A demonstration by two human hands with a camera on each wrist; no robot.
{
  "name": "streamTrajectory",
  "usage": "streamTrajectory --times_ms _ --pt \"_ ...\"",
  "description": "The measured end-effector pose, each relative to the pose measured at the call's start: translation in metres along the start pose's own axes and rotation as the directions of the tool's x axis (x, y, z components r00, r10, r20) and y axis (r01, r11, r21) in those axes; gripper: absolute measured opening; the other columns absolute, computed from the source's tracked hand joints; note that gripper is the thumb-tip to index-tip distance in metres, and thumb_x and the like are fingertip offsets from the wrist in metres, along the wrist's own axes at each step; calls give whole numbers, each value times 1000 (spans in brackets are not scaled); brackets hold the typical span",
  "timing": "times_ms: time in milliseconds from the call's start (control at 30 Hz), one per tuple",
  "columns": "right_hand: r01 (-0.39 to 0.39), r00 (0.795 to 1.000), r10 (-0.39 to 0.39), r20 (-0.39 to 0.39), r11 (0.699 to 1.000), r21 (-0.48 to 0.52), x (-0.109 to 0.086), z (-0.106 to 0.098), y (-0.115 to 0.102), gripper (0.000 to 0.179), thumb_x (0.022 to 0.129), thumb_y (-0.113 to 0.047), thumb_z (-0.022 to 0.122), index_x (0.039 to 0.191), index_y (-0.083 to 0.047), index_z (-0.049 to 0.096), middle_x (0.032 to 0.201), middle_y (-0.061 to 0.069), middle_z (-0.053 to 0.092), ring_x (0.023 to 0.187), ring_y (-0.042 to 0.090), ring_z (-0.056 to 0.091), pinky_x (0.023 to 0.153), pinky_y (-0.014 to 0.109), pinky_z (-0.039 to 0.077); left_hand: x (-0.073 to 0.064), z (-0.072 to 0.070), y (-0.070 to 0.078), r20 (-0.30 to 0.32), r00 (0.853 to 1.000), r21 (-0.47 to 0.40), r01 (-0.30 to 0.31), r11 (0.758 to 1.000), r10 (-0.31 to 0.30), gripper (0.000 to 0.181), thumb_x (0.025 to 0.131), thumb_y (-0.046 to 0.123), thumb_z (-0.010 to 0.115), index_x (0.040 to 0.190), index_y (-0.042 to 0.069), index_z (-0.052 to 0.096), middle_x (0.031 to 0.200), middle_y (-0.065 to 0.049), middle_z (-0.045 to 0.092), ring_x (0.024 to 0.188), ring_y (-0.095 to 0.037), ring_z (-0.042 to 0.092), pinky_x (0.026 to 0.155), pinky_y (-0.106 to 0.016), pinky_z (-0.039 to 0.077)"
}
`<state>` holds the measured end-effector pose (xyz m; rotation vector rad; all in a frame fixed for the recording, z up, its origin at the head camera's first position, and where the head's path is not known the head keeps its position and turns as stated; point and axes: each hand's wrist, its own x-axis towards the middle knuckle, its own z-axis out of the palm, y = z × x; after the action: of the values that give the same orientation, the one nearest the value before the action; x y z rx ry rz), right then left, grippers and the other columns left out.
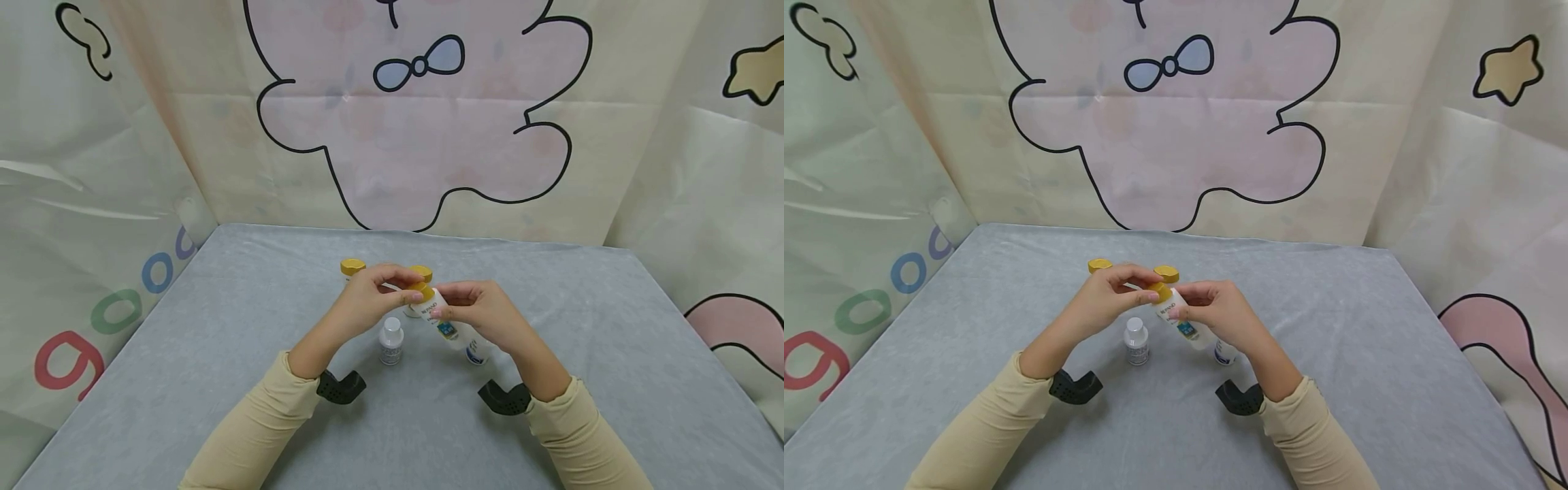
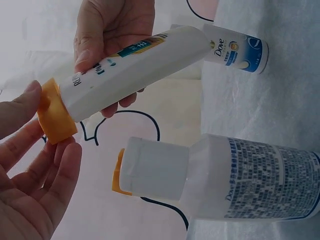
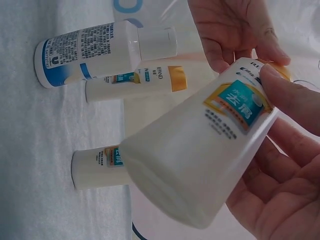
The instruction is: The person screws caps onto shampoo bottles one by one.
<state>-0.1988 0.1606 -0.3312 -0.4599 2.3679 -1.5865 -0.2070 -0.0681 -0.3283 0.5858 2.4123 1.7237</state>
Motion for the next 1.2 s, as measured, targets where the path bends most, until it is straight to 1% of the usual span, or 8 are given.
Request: streamTrajectory --times_ms 267,433,533,667,767,967,1100,1200 --pt "5 1000 -6 11 1000 26 1 -1 2 44 88 -19 77 124 3 67 116 16 73 97 8 71 85 25 57 -2 -2 1 54 998 -28 -18 999 20 32 89 20 76 120 11 72 122 -5 68 99 -19 69 84 -29 59" --pt "3 1000 -3 2 1000 10 1 0 2 43 88 -21 77 124 1 68 116 15 73 98 9 71 86 25 57 -3 -3 2 74 995 0 -71 997 71 44 89 21 76 129 9 66 132 -5 65 116 -20 63 99 -34 54" --pt "1 1000 -1 0 1000 2 0 0 2 44 88 -22 77 124 1 68 116 16 73 98 9 71 86 25 57 -3 -3 4 20 1000 48 -23 999 22 48 88 29 77 132 14 65 133 -3 65 119 -20 62 100 -37 53" --pt "0 1000 0 -1 1000 -1 1 1 2 44 88 -23 77 124 0 68 116 15 73 98 9 71 86 25 57 -5 0 6 -80 994 100 84 991 -76 45 84 39 79 125 22 70 121 2 69 109 -18 66 89 -37 57" --pt "5 1000 -5 -3 1000 -4 1 1 3 44 88 -23 77 124 0 68 115 14 74 97 9 71 85 25 58 -6 3 8 -107 990 106 103 989 -92 40 83 40 80 118 21 73 111 3 72 100 -15 67 83 -35 57" --pt "15 1000 -15 5 1000 -3 1 1 4 43 89 -20 76 124 2 67 116 17 73 97 8 71 84 24 58 -6 5 7 -69 995 112 73 991 -66 31 85 33 80 112 19 76 117 3 71 99 -14 66 81 -31 57" --pt "5 1000 -5 3 1000 -12 1 0 3 42 89 -19 76 124 3 67 115 17 73 96 9 70 83 24 57 -7 3 7 -31 998 108 53 993 -50 34 87 30 78 117 16 74 120 2 70 105 -16 66 85 -31 58" --pt "-7 1000 7 -2 1000 -22 2 0 3 43 89 -20 76 124 2 67 116 16 73 96 9 70 83 24 57 -7 1 7 -5 998 85 64 994 -64 40 87 31 78 124 18 71 126 3 68 110 -19 66 86 -33 58"
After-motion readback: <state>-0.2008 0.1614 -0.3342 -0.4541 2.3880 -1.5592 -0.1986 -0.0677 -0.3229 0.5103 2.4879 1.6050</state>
